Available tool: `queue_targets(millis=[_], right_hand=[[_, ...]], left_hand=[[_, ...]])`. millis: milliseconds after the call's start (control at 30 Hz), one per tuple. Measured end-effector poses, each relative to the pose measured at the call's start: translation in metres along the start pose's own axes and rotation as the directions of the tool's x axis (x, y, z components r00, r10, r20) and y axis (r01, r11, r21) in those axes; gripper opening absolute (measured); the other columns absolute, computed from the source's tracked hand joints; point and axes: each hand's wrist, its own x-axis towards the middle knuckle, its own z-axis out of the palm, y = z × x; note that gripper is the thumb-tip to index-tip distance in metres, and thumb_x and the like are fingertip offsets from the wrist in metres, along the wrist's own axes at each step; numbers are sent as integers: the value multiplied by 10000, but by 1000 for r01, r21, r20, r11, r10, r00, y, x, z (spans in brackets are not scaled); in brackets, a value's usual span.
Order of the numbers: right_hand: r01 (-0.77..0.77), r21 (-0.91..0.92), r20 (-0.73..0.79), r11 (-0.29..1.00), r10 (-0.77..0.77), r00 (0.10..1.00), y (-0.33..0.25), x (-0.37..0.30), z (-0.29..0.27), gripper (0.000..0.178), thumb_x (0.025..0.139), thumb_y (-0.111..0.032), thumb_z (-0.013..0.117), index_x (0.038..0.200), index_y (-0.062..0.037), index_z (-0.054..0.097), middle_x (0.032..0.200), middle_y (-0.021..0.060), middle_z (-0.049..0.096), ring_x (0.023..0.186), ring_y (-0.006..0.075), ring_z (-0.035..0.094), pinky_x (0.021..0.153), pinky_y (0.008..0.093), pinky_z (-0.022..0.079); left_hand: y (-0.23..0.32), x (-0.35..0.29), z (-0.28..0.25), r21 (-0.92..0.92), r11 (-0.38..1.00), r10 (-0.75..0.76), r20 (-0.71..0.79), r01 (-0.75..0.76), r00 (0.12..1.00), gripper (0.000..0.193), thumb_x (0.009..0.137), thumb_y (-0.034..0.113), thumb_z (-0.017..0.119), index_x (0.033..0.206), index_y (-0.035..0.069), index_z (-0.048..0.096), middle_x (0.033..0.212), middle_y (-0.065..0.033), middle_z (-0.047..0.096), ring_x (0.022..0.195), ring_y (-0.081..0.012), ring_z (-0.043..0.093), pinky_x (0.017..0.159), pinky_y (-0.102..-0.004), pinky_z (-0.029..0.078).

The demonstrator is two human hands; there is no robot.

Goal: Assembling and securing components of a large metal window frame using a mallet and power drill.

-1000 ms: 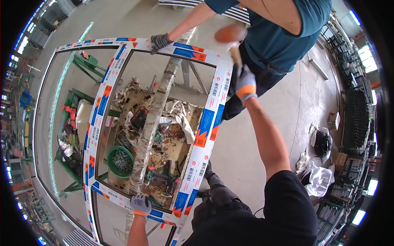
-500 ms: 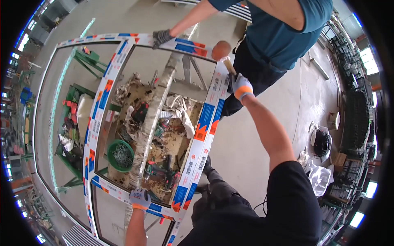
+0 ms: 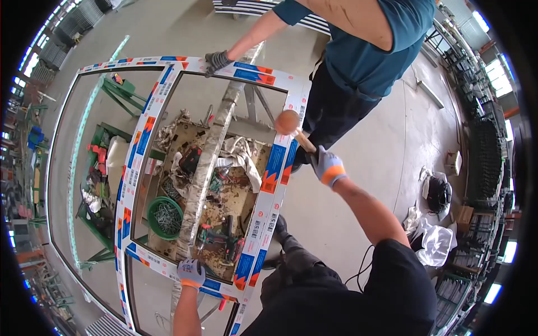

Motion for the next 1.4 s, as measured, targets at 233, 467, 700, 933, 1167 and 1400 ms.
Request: queue_targets(millis=[233, 467, 700, 933, 1167, 1400], right_hand=[[58, 53, 32, 997, -59, 998, -12, -13, 15, 330, 969, -357, 531, 968, -29, 559, 791, 226, 670, 762, 433, 646, 672, 506, 504], [99, 139, 237, 985, -131, 963, -28, -162, 46, 269, 955, -310, 574, 973, -42, 594, 774, 251, 652, 769, 464, 627, 632, 514, 480], [353, 363, 320, 862, -471, 822, -54, -236, 68, 180, 881, -175, 638, 968, -21, 605, 755, 213, 653, 704, 444, 636, 610, 444, 502], [616, 125, 530, 777, -578, 621, -78, -295, 79, 262, 837, -253, 668, 986, -46, 607, 824, 195, 663, 756, 402, 650, 660, 461, 515], [526, 219, 317, 822, -570, 758, -80, -302, 48, 274, 824, -269, 739, 969, -69, 620, 799, 171, 672, 723, 392, 654, 626, 439, 508], [881, -182, 232, 437, -851, 471, -156, -152, 8, 288, 810, -332, 756, 845, -87, 609, 749, 104, 630, 663, 311, 621, 587, 417, 484]], left_hand=[[-5, -29, 40, 60, 997, -39, -37, 41, 999, 482, 842, 432, 560, 1162, 78, 632, 1171, -158, 644, 1121, -342, 574, 1075, -496, 327], [16, 23, -41, -72, 993, -81, 217, 99, 973, 476, 924, 442, 490, 1202, 84, 638, 1084, -111, 688, 1060, -267, 619, 1013, -456, 394], [0, -6, -9, -118, 990, -67, 65, 75, 996, 349, 883, 419, 540, 874, 95, 668, 835, -121, 678, 824, -321, 639, 821, -430, 462], [16, 10, -24, -108, 994, -23, 50, 28, 999, 386, 910, 442, 492, 774, 94, 589, 780, -110, 660, 753, -312, 638, 820, -430, 461], [6, 3, -12, -52, 996, -63, 132, 70, 989, 498, 913, 464, 477, 1158, 73, 665, 942, -88, 698, 901, -272, 658, 925, -394, 443], [4, 5, -16, -52, 997, -50, 180, 61, 982, 519, 915, 465, 448, 1165, 66, 666, 978, -87, 701, 917, -263, 657, 947, -400, 437]])
